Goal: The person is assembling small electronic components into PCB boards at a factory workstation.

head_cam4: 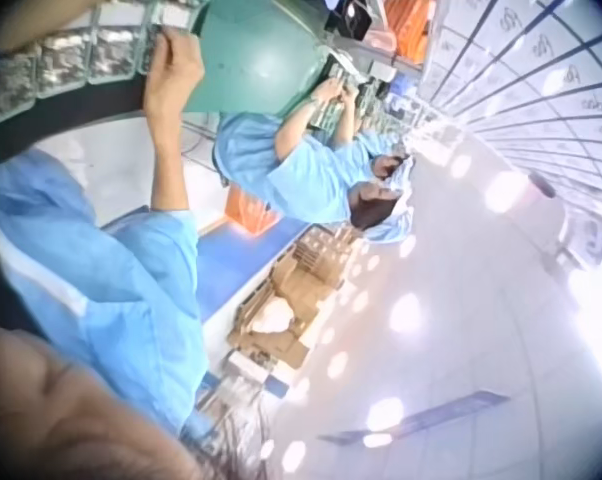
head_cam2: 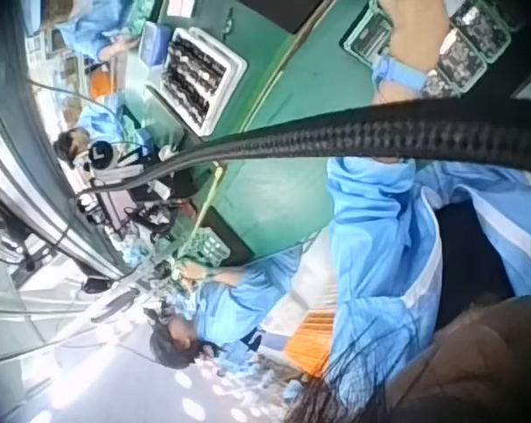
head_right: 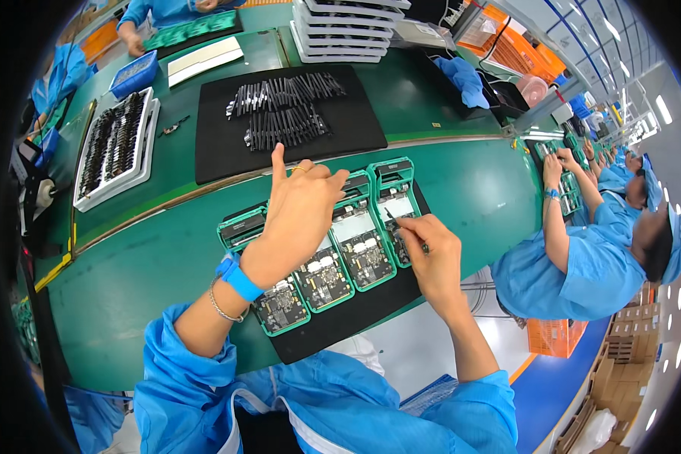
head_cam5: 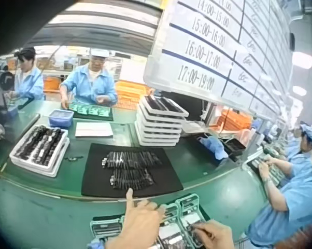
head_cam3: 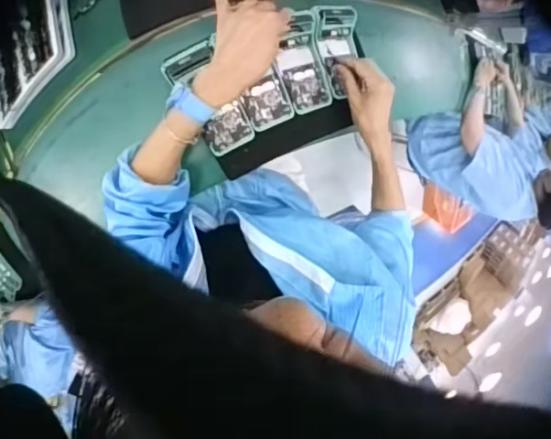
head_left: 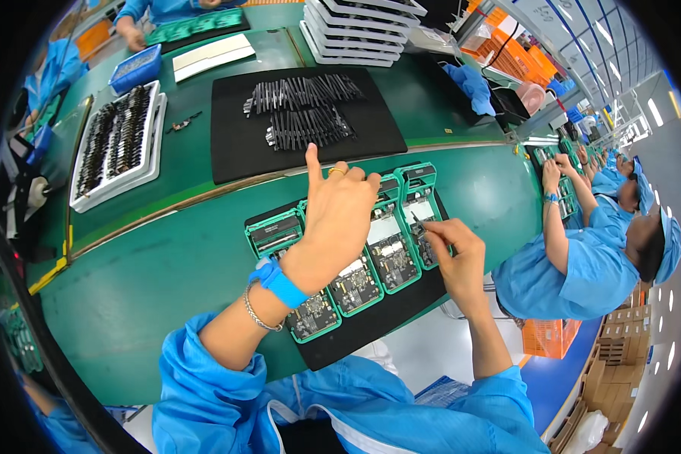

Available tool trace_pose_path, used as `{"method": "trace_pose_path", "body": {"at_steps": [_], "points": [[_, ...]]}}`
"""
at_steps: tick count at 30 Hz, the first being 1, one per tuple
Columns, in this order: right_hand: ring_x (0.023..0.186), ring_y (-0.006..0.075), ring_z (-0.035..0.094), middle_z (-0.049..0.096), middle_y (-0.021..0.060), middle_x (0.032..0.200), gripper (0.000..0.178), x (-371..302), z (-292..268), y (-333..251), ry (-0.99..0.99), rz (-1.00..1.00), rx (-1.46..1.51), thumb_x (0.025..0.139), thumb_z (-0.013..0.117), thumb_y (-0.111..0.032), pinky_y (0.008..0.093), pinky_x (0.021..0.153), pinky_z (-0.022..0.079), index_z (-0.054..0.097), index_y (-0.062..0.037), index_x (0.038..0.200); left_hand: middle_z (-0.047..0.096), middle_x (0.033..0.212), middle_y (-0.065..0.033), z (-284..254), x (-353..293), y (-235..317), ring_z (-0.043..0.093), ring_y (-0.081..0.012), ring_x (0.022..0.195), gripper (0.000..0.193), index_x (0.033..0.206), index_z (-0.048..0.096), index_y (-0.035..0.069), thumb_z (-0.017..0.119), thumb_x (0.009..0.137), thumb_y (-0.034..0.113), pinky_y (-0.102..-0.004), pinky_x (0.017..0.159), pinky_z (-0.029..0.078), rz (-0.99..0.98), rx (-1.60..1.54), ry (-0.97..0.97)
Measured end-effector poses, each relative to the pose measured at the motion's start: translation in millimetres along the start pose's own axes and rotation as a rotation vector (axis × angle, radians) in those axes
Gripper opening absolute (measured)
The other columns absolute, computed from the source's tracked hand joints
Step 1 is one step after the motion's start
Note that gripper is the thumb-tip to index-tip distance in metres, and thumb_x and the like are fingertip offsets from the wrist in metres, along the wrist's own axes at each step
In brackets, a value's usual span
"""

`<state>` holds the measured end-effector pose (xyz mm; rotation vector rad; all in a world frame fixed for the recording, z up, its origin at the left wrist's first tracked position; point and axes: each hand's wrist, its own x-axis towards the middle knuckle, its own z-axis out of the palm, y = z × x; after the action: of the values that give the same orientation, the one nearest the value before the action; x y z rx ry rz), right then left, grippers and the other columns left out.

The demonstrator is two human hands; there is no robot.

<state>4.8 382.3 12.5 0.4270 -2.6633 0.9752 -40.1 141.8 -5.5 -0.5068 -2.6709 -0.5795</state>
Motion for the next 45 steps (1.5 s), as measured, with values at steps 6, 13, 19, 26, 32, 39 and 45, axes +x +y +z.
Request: {"method": "trace_pose_path", "body": {"at_steps": [6,13,19,26,32,39,45], "points": [[0.081,0.0281,0.069,0.072,0.0131,0.095,0.016,-9,15,3,0.026,-0.027,-0.019,0.094,0.076,0.003,0.0371,0.072,0.054,0.077,0.0021,0.110,0.071,0.094,-0.0064,-2,-2,4,0.068,-0.0297,0.108,0.025,0.123,0.077,0.008,0.074,0.098,0.010,-0.0737,0.126,0.022,-0.029,-0.034,0.011],[0.088,0.0385,0.071,0.072,0.0180,0.096,0.019,-12,22,0,0.024,-0.111,-0.102,0.093,0.075,0.004,0.0445,0.079,0.056,0.076,0.0032,0.112,0.071,0.095,-0.0076,-2,-2,5,0.068,-0.0304,0.110,0.027,0.125,0.077,0.007,0.073,0.099,0.011,-0.0748,0.124,0.026,-0.029,-0.015,0.004],[0.086,0.0388,0.071,0.072,0.0192,0.096,0.015,-10,21,-4,-0.003,-0.029,-0.100,0.093,0.074,0.004,0.0435,0.077,0.056,0.077,0.0032,0.108,0.072,0.099,-0.0089,-3,-1,6,0.068,-0.0316,0.112,0.028,0.126,0.078,0.006,0.072,0.099,0.012,-0.0737,0.124,0.026,-0.029,-0.031,0.006],[0.084,0.0274,0.073,0.072,0.0134,0.092,0.008,13,3,4,-0.218,0.172,0.128,0.096,0.074,-0.001,0.0377,0.075,0.056,0.078,0.0018,0.103,0.069,0.119,-0.0165,-21,-29,14,0.065,-0.0375,0.121,0.049,0.148,0.059,0.001,0.068,0.101,0.007,-0.0706,0.126,0.025,-0.038,-0.077,0.136],[0.091,0.0270,0.072,0.074,0.0155,0.098,0.018,25,-10,86,0.051,0.130,-0.092,0.103,0.071,-0.013,0.0389,0.080,0.056,0.074,0.0037,0.109,0.069,0.127,-0.0180,-99,-72,26,0.065,-0.0391,0.123,0.056,0.153,0.048,0.003,0.063,0.100,-0.005,-0.0604,0.127,0.031,-0.146,-0.272,0.097],[0.084,0.0054,0.062,0.074,0.0016,0.096,0.025,43,-19,113,-0.319,0.420,0.292,0.112,0.064,-0.019,0.0275,0.077,0.052,0.072,0.0049,0.108,0.073,0.123,-0.0162,-140,-140,4,0.068,-0.0321,0.124,0.044,0.146,0.052,0.002,0.060,0.103,-0.003,-0.0469,0.117,0.044,-0.342,-0.416,0.145],[0.089,0.0055,0.068,0.077,0.0015,0.099,0.017,9,-23,129,-0.206,0.369,0.657,0.110,0.066,-0.014,0.0236,0.081,0.054,0.069,0.0005,0.119,0.073,0.119,-0.0163,-158,-168,-9,0.068,-0.0313,0.118,0.044,0.144,0.052,0.000,0.059,0.102,-0.006,-0.0426,0.113,0.046,-0.500,-0.401,0.231]]}}
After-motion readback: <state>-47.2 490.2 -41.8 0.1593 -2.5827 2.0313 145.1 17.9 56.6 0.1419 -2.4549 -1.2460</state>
